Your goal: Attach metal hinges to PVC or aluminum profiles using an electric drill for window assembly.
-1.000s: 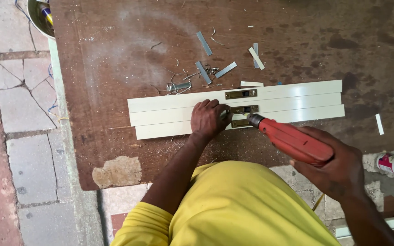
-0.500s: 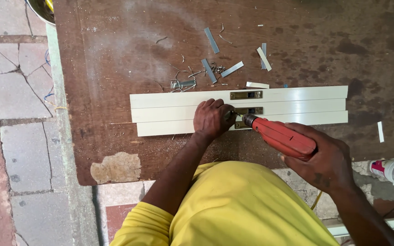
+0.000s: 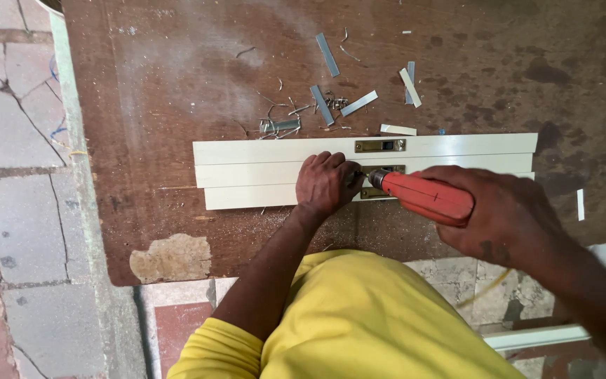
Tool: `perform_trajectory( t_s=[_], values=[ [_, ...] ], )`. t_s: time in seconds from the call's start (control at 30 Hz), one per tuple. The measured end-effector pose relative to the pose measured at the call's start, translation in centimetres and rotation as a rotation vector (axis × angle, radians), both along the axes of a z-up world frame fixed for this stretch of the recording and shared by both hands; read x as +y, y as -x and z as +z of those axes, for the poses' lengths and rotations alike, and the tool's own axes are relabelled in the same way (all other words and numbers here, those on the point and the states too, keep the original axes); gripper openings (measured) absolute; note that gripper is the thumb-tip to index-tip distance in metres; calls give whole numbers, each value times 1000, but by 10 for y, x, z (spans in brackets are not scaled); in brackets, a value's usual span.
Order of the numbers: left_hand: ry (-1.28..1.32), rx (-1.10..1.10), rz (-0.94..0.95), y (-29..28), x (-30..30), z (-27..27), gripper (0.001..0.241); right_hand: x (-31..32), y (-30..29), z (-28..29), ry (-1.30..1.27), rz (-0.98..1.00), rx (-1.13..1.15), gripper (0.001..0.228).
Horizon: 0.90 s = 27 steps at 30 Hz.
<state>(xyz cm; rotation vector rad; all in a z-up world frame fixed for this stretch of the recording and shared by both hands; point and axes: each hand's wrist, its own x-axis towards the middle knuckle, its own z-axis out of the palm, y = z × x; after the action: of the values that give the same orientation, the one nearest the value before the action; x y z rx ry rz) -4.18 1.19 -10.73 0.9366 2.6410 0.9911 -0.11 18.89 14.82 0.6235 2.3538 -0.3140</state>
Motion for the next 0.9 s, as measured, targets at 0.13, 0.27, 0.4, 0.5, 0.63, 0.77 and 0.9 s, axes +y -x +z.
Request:
perform_trajectory(
  t_s=[0.13, 0.27, 0.4, 0.5, 0.63, 0.77, 0.9],
  values=[
    [5, -18, -32, 1, 1, -6, 23, 8, 13, -7, -90, 297, -187, 75],
    [16, -26, -43, -3, 1, -14, 22, 9, 19, -10, -149, 512, -290, 79],
    [43, -39, -51, 3, 1, -8, 24, 17, 12, -17, -156, 715, -383, 78],
    [-41, 38, -20, -1, -1, -9, 23, 26, 8, -26, 24, 942, 155, 90],
    [-7, -20, -30, 3, 2, -8, 23, 22, 25, -17, -75, 607, -176, 89],
    [36, -73, -52, 3, 1, 0, 22, 7, 38, -4, -121, 682, -277, 88],
    [-23, 5, -3, -2, 1, -4, 24, 12, 30, -14, -124, 842, -204, 89]
  ],
)
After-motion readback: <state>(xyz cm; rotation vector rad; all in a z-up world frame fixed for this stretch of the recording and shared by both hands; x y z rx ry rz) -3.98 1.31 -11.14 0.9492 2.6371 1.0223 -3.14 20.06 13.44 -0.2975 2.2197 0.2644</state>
